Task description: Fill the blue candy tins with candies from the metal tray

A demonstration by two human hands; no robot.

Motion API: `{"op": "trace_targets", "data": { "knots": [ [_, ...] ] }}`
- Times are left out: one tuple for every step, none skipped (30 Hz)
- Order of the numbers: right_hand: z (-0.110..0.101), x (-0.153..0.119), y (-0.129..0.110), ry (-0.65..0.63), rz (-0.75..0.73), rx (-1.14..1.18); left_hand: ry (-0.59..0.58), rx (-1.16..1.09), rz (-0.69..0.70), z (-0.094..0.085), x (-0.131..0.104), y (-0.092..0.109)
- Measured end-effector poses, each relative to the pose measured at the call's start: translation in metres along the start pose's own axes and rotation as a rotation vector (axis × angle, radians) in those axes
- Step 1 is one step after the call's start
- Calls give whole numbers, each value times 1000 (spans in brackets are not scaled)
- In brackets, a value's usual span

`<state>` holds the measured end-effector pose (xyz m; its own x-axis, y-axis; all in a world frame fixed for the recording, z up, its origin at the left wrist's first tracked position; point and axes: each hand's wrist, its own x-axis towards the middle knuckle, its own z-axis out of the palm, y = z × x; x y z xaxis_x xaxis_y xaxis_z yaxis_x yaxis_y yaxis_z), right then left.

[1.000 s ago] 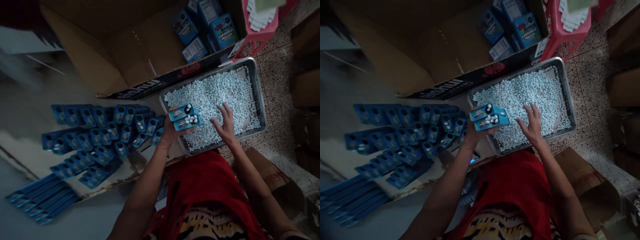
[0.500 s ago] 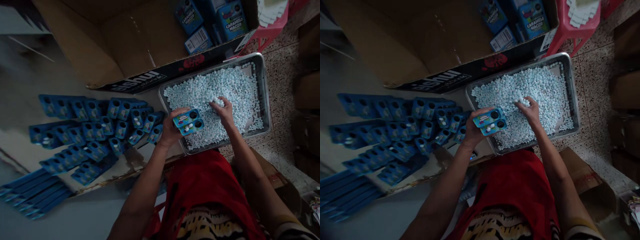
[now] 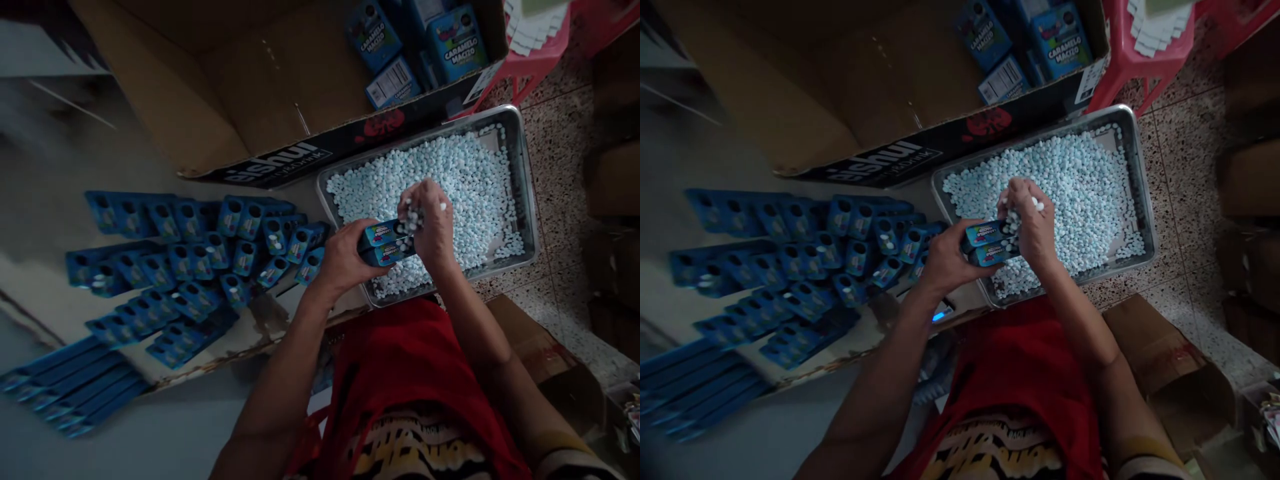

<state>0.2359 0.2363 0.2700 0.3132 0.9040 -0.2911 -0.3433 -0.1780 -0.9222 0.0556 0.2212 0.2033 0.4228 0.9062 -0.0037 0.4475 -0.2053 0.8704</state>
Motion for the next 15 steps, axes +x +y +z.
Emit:
{"op": "trace_targets", "data": {
  "knots": [
    [-1, 4, -1, -30, 5, 7, -23, 7, -14, -2, 0, 2],
    [-1, 5, -1, -60, 2, 13, -39, 6, -29, -4, 1, 3],
    [-3, 5, -2, -85, -6, 12, -47, 1, -42, -4, 2, 4],
    [-4, 2, -3, -105, -19, 2, -49, -5, -49, -4, 4, 5],
    [-5, -1, -3, -118, -34, -15, -41, -7, -46, -4, 6, 5],
    [-6, -6, -3, -116, -48, -34, -25, -5, -34, -3, 9, 5],
    [-7, -9, -3, -89, -59, -48, 0, 3, -19, -1, 11, 5],
    [-9, -12, -2, -39, -65, -50, 30, 9, -7, 2, 14, 4],
    [-12, -13, -1, 30, -65, -34, 60, 8, -3, 5, 16, 3],
    [-16, -13, 1, 106, -62, 1, 86, -6, -7, 8, 18, 1],
    [-22, -11, 3, 174, -51, 51, 105, -36, -21, 12, 20, -2],
    [-31, -8, 6, 220, -33, 108, 114, -84, -40, 16, 21, -5],
    [-41, -4, 9, 242, -9, 166, 114, -148, -60, 20, 21, -9],
    [-52, 0, 13, 247, 22, 215, 108, -228, -77, 25, 21, -13],
    [-64, 3, 16, 247, 56, 251, 97, -316, -93, 31, 20, -16]
  ]
}}
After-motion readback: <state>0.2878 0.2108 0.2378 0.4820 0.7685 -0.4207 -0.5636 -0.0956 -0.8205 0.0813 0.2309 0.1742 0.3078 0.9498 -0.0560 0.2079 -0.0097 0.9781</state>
